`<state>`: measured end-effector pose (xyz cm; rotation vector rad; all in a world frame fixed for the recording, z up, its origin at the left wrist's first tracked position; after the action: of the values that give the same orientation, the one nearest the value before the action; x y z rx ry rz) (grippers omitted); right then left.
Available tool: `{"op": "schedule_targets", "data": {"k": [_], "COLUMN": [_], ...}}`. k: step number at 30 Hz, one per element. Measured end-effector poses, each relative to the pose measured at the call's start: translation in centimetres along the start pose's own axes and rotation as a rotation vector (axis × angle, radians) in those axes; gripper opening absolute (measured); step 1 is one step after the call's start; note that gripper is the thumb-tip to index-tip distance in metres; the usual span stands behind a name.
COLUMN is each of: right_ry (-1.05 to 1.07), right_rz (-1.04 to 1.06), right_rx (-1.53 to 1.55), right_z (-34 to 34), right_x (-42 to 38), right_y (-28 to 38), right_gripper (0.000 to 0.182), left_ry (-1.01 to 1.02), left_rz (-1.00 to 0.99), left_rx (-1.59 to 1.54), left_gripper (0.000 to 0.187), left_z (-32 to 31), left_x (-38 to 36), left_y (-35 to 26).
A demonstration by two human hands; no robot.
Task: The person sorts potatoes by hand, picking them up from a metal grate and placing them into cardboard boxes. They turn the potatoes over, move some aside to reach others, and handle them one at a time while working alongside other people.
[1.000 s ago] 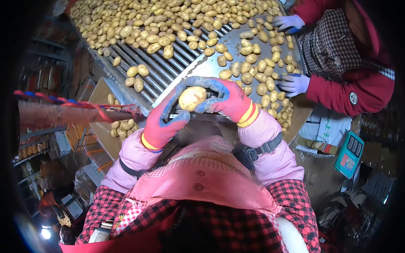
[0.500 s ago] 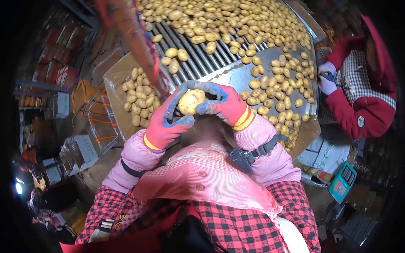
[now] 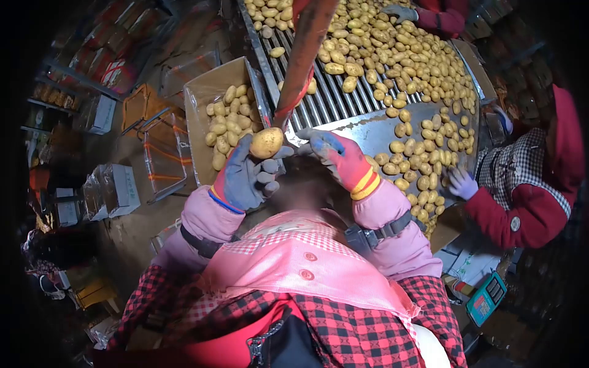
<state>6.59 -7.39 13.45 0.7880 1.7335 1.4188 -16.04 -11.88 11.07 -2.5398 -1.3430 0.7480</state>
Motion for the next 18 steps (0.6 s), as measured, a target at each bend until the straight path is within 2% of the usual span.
{"op": "schedule_targets", "data": {"k": [3, 4, 6, 8, 9, 10, 11, 13, 15, 17, 18], "right_ry": [-0.103, -0.137, -0.167, -0.205, -0.195, -0.190, -0.190, -0.179, -0.165, -0.148, -0.209], "right_rz": [-0.184, -0.059, -0.002, -0.251, -0.304, -0.363, -0.423, -0.457, -0.443, -0.409, -0.484], "right_rx": [-0.125, -0.176, -0.405, 0.029, -0.022, -0.073, -0.124, -0.130, -0.189, -0.315, -0.345], "right_z": [0.9, 1.9, 2.2, 1.7, 1.9, 2.3, 2.5, 2.5, 2.4, 3.1, 3.4], "right_x": [-0.6, -0.7, -1.9, -3.4, -3.8, -4.4, -5.0, -5.6, -6.3, -7.2, -8.0], "right_y": [-1.9, -4.4, -5.1, -6.6, -6.9, -7.2, -7.4, -8.1, -8.1, -8.6, -9.3], "right_gripper": [0.037, 0.036, 0.035, 0.034, 0.034, 0.034, 0.034, 0.037, 0.038, 0.040, 0.040], "left_ry": [0.163, 0.059, -0.163, -0.108, -0.071, 0.045, 0.057, -0.045, -0.045, 0.085, 0.143], "left_rz": [0.068, 0.068, 0.051, -0.010, -0.026, -0.128, -0.248, -0.587, -0.787, -0.782, -0.690], "left_rx": [-0.195, -0.125, 0.020, -0.102, -0.167, -0.202, -0.223, -0.182, -0.043, 0.128, 0.175], "left_gripper": [0.066, 0.064, 0.060, 0.053, 0.050, 0.043, 0.042, 0.042, 0.042, 0.042, 0.042], "left_z": [3.3, 3.8, 4.7, 5.7, 6.6, 10.4, 12.8, 16.5, 19.3, 19.9, 19.1], "left_x": [0.5, 0.5, 0.0, -0.2, 0.1, 1.9, 3.5, 5.7, 6.4, 7.7, 7.8], "left_y": [-0.1, -0.1, -0.7, -3.0, -3.8, -6.4, -9.3, -16.2, -21.0, -20.2, -17.8]}}
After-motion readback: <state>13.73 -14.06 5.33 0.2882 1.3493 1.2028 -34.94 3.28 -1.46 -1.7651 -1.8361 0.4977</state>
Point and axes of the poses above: each hand's wrist, its own x-axis towards the middle knuckle, its own z-axis out of the back of the hand, y = z × x, the point moved 2 cm from there along x, towards the middle knuckle, and after that the axes turned 6 degrees about -z, right-handed, at the moved point
